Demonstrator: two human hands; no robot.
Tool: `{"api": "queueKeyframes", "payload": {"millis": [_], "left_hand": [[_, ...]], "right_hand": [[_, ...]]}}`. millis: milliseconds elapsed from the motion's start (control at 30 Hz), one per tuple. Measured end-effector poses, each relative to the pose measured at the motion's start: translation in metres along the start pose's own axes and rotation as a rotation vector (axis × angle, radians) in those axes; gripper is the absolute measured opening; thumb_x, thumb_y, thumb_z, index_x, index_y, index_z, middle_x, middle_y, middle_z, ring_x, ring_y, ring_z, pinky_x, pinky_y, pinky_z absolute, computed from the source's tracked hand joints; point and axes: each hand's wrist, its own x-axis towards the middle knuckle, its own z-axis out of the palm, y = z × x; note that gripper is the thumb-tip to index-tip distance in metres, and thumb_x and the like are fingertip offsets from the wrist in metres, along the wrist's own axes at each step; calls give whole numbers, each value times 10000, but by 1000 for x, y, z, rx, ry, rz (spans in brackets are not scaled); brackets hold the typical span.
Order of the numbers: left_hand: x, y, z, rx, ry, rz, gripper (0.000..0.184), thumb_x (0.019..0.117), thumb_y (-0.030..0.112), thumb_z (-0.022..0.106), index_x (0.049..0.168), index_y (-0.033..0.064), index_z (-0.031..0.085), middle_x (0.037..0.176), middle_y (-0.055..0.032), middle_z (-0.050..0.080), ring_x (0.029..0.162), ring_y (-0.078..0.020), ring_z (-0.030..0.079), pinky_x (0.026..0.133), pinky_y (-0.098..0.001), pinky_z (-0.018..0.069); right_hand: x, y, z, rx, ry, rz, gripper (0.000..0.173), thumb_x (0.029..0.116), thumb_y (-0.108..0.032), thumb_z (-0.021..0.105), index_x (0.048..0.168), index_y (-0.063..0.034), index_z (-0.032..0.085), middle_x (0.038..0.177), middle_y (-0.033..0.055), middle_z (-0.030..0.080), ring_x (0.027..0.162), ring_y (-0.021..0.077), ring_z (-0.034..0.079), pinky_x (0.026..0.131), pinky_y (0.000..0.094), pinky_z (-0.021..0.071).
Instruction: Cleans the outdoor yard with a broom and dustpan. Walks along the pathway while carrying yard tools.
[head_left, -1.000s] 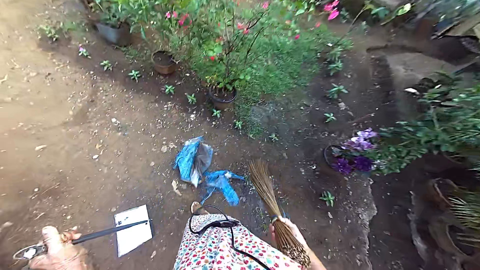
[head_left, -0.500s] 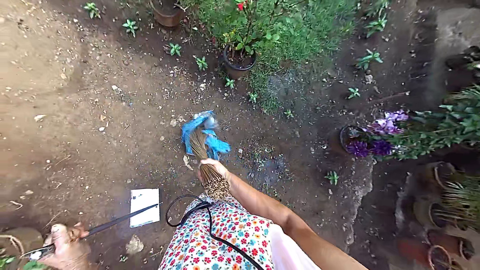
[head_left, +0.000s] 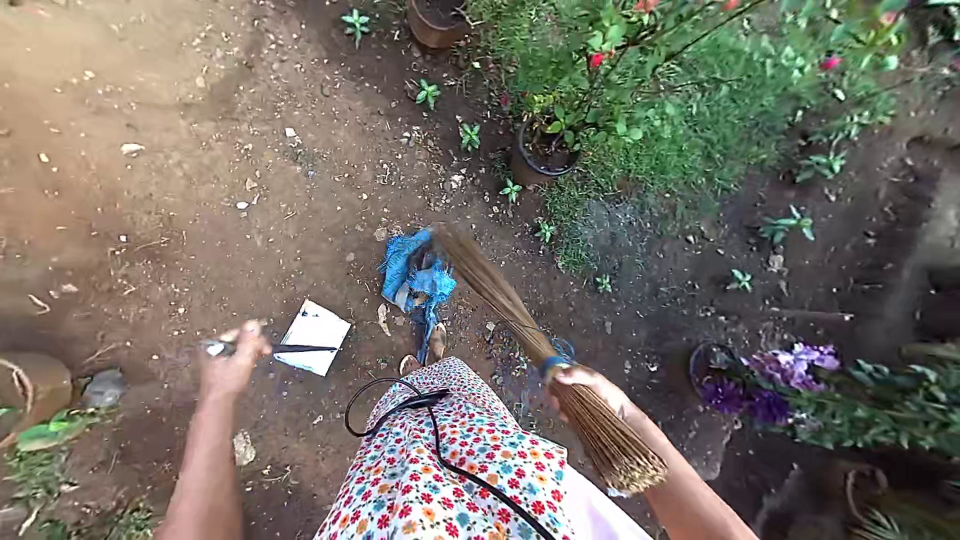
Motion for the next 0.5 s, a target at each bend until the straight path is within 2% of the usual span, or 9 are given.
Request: {"api": "queueKeyframes", "payload": {"millis": [33, 67, 133, 200, 267, 333, 400, 500], "left_hand": [[9, 9, 6, 96, -117, -34, 326, 992, 224, 520, 857, -59, 612, 709, 17, 579, 683, -34, 567, 743, -276, 521], [21, 16, 12, 172, -225, -56, 326, 1008, 182, 530, 904, -111, 626, 762, -60, 605, 724, -89, 575, 780, -331, 522], [43, 27, 28, 272, -366, -106, 274, 1037, 104, 548, 938, -140, 626, 826, -163, 628, 776, -184, 585, 820, -414, 507], [60, 30, 40, 327, -343, -149, 293, 1068, 132, 536, 989, -139, 615, 879, -220, 617, 816, -266, 579, 838, -479, 481], [74, 15, 45, 320, -197, -135, 307, 1071, 142, 538, 1108, -152, 613, 999, -304, 647, 915, -367, 635, 913, -553, 486], [85, 2, 48, 287, -111, -134, 288, 1057, 96, 546, 1200, -146, 605, 1105, -317, 647, 996, -361, 631, 963, -525, 469], [89, 3, 54, 263, -102, -138, 259, 1036, 38, 558, 1206, -152, 608, 1149, -302, 651, 1037, -308, 629, 983, -460, 474], [99, 15, 69, 269, -150, -81, 232, 1022, -2, 559, 1192, -145, 625, 1136, -293, 663, 1016, -296, 641, 955, -442, 490]], "right_hand": [[-3, -2, -3, 22, 62, -16, 332, 770, -304, 705, 1018, -117, 587, 748, 58, 709, 578, 158, 688, 505, 306, 589], [-4, -3, -3, 43, 123, -33, 378, 761, -258, 691, 1073, -103, 544, 744, 63, 701, 575, 171, 689, 501, 321, 592], [-3, -4, -3, 78, 231, -65, 437, 762, -189, 649, 1148, -73, 480, 739, 73, 686, 575, 191, 686, 507, 346, 596], [1, -4, -6, 111, 290, -91, 456, 755, -181, 638, 1162, -65, 468, 733, 71, 686, 575, 190, 689, 514, 350, 601], [6, -3, -11, 151, 321, -98, 423, 789, -165, 599, 1172, -62, 453, 735, 66, 682, 577, 180, 688, 517, 339, 603], [8, -3, -19, 200, 341, -87, 361, 830, -135, 554, 1168, -56, 457, 735, 72, 679, 585, 179, 688, 529, 335, 604], [11, -4, -26, 225, 361, -70, 289, 855, -104, 513, 1136, -55, 470, 721, 72, 675, 577, 177, 686, 526, 327, 602], [19, 1, -33, 241, 381, -48, 187, 864, -90, 498, 1045, -49, 516, 691, 71, 676, 565, 172, 681, 526, 323, 599]]}}
